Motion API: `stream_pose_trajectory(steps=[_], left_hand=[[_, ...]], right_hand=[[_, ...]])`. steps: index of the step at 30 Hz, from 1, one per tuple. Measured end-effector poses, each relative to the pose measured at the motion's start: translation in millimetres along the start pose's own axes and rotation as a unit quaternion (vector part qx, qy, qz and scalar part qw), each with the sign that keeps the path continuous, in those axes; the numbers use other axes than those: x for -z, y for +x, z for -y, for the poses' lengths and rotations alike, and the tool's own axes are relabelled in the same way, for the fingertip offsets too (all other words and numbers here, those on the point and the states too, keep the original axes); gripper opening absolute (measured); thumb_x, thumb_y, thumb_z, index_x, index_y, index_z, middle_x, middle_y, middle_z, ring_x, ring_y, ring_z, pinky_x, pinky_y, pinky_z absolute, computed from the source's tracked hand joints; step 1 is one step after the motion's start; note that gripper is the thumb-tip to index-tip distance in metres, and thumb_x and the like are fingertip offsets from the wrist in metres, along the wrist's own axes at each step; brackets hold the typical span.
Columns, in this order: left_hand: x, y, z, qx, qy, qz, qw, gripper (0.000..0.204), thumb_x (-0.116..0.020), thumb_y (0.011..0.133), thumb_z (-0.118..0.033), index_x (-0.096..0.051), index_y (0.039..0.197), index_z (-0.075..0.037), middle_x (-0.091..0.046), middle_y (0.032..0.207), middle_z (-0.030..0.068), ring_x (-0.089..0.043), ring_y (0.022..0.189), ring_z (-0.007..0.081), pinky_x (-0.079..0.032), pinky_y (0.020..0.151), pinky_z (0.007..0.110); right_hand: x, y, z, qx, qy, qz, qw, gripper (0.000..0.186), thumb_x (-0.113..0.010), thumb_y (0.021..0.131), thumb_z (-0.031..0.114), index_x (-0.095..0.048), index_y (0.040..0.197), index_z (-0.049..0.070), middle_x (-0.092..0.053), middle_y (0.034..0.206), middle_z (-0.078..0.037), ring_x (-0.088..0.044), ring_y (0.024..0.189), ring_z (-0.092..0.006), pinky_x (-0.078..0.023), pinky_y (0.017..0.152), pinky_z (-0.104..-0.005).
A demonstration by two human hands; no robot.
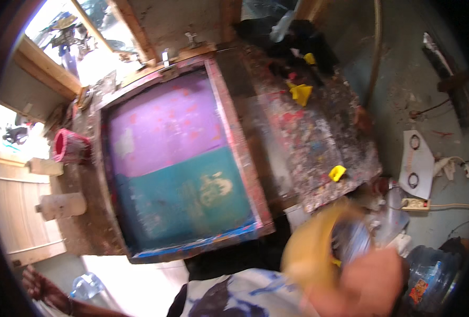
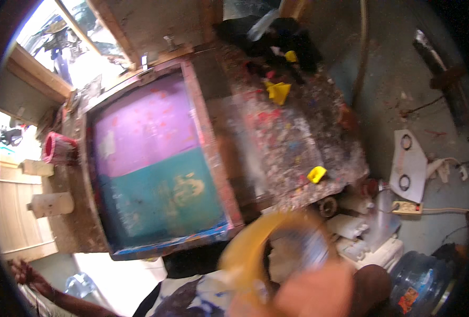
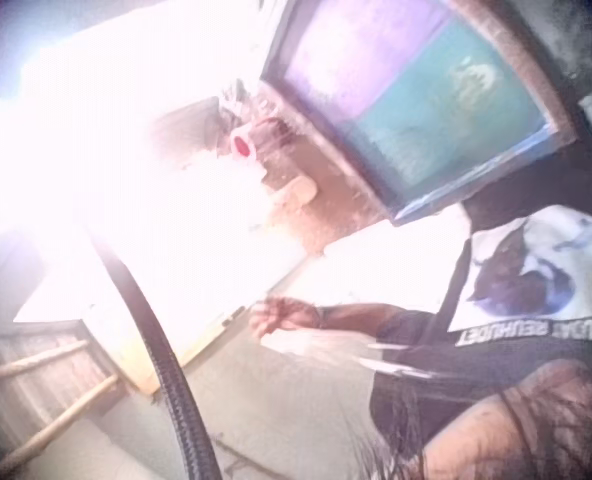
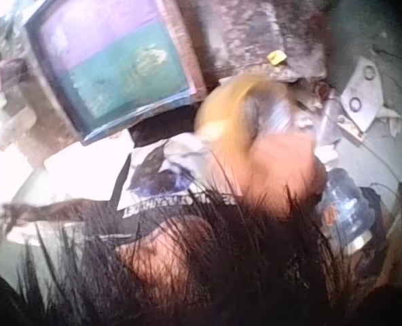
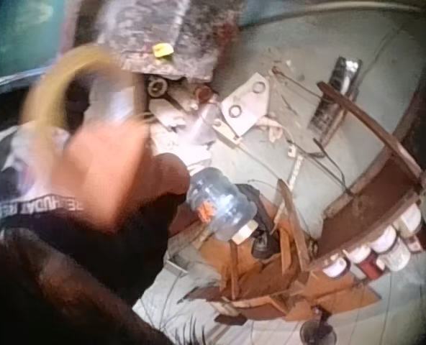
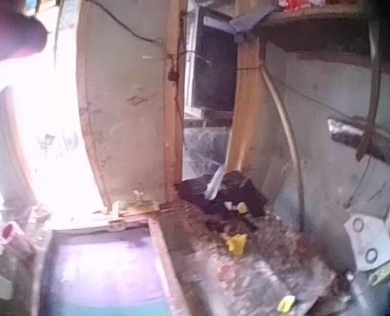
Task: The person secures a metal latch on a wooden screen printing frame and then applies strips of masking tape along the edges of the screen mesh. They repeatedly tear tape from a roll and press it onto the frame to seal the edges.
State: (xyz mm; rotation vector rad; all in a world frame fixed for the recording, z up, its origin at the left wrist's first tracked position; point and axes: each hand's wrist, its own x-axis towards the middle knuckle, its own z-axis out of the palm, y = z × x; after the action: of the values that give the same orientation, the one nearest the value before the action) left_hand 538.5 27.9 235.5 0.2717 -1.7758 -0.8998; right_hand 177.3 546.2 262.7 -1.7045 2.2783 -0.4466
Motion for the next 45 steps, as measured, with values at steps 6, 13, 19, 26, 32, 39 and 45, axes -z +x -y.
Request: stream_pose_trajectory(steps=[6, 13, 19, 26, 32, 39, 45], left_hand=[[-19, -1, 19, 0.053, -0.112, -0.039, 0.992, 0.007, -0.043, 0.1, -0.002, -0.038, 0.094, 0.0, -0.029, 0.1, 0.0056, -0.032, 0.089, 0.0171, -0.04, 0.093, 0.029], [-25, -4, 36, 0.13, -0.091, 0.006, 0.987, 0.01, -0.053, 0.097, -0.003, -0.046, 0.101, 0.002, -0.041, 0.091, 0.0057, -0.042, 0.083, 0.0142, -0.046, 0.088, 0.024], [-35, -7, 33, 0.108, -0.324, 0.096, 0.935, 0.016, -0.033, 0.104, -0.008, -0.043, 0.115, -0.001, -0.031, 0.145, 0.0188, -0.035, 0.132, 0.0274, -0.026, 0.115, 0.041], [-54, -1, 22, 0.128, -0.506, 0.071, 0.85, 0.008, -0.042, 0.094, 0.002, -0.045, 0.09, -0.005, -0.044, 0.097, 0.0121, -0.044, 0.1, 0.0252, -0.033, 0.093, 0.039], [-46, 19, 29, 0.073, -0.483, 0.213, 0.846, 0.015, -0.028, 0.1, -0.002, -0.043, 0.102, -0.003, -0.042, 0.112, 0.0108, -0.039, 0.114, 0.0229, -0.028, 0.107, 0.041], [-43, 56, 50, 0.11, -0.168, -0.132, 0.971, 0.021, -0.035, 0.103, -0.014, -0.046, 0.112, 0.001, -0.042, 0.096, 0.0076, -0.044, 0.095, 0.021, -0.027, 0.111, 0.044], [-178, 91, 179, 0.082, 0.121, 0.216, 0.965, 0.033, -0.06, 0.094, -0.019, -0.061, 0.12, 0.001, -0.063, 0.111, 0.0074, -0.058, 0.097, 0.0121, -0.048, 0.086, 0.026]], right_hand=[[-93, -25, -167, -0.397, -0.037, -0.267, 0.877, 0.022, -0.067, 0.088, 0.02, -0.07, 0.102, 0.004, -0.069, 0.092, -0.018, -0.069, 0.081, -0.0358, -0.053, 0.068, -0.0398], [-165, -69, -245, -0.461, -0.228, -0.154, 0.843, 0.042, -0.064, 0.09, 0.033, -0.061, 0.127, 0.013, -0.064, 0.066, -0.021, -0.064, 0.063, -0.0399, -0.05, 0.061, -0.0481], [-119, -33, -178, -0.543, -0.116, -0.223, 0.801, 0.052, -0.066, 0.088, 0.029, -0.054, 0.132, 0.002, -0.066, 0.102, -0.026, -0.064, 0.092, -0.0432, -0.051, 0.08, -0.0475], [-65, 40, 32, 0.059, 0.372, -0.4, 0.835, 0.038, -0.078, 0.075, 0.021, -0.066, 0.1, -0.005, -0.062, 0.089, -0.011, -0.059, 0.072, -0.0219, -0.049, 0.065, -0.0346], [-75, 97, 71, 0.142, 0.475, -0.461, 0.736, 0.02, -0.08, 0.06, 0.008, -0.07, 0.075, 0.0, -0.065, 0.073, -0.007, -0.058, 0.059, -0.0196, -0.044, 0.048, -0.0323], [-119, 87, 66, 0.158, 0.522, -0.33, 0.77, 0.03, -0.077, 0.077, 0.011, -0.066, 0.1, -0.003, -0.061, 0.086, -0.01, -0.055, 0.066, -0.0195, -0.045, 0.058, -0.0332], [-212, 78, 81, -0.098, 0.862, 0.004, 0.498, 0.079, -0.073, 0.087, 0.023, -0.028, 0.152, 0.016, -0.056, 0.1, -0.011, -0.051, 0.091, -0.0159, -0.043, 0.084, -0.0288]])
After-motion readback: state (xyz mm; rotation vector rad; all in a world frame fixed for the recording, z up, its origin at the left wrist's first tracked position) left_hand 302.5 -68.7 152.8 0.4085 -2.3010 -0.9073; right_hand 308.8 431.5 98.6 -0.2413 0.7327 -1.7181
